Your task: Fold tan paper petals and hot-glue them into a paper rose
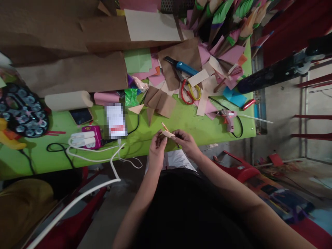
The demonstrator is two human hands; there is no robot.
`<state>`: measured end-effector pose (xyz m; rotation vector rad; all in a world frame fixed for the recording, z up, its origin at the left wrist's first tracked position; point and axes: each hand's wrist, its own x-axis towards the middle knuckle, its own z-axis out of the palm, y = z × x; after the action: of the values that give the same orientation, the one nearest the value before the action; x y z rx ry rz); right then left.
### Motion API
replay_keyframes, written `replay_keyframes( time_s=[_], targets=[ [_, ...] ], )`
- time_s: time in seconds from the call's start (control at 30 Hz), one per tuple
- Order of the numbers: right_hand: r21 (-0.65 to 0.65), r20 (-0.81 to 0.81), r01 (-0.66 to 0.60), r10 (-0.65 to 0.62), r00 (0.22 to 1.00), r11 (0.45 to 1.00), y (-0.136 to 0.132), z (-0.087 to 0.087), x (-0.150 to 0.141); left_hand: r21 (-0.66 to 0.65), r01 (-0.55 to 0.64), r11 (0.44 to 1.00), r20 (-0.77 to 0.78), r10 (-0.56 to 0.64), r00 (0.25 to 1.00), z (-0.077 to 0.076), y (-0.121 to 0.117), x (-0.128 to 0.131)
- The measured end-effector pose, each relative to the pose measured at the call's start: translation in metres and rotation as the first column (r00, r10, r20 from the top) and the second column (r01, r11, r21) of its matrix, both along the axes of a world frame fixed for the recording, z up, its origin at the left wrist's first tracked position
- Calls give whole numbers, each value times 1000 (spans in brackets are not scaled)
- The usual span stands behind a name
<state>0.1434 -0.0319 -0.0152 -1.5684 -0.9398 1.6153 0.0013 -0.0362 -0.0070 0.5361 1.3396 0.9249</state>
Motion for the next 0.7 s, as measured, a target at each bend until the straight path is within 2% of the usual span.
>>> replay_keyframes(
  time_s=[0.07,0.17,0.27,0.37,0.43,0.5,0.6,0.7],
  targets=[
    [-34,-69,30,-33,997,999,0,7,-1,3,-41,999,26,41,999,4,3,1],
    [-6,-50,20,-21,999,1000,1,14,-1,9,-43,999,9,43,999,6,6,0],
    [126,121,-35,19,992,991,2,16,0,54,-31,998,-53,34,998,1,8,-2],
    [308,370,-148,26,929,940,4,16,1,110,-96,989,-91,106,990,-7,11,-1],
    [385,535,-273,28,844,881,6,15,2,101,-149,984,-75,157,985,-11,13,3],
    [409,700,-418,15,714,811,9,13,6,51,-162,985,-21,163,986,-12,15,7],
    [370,868,-597,-37,495,712,14,6,15,-50,-132,990,113,137,984,-12,19,11],
    [316,931,-688,-75,356,654,16,-7,24,-142,-70,987,183,95,978,-16,25,10]
  ],
)
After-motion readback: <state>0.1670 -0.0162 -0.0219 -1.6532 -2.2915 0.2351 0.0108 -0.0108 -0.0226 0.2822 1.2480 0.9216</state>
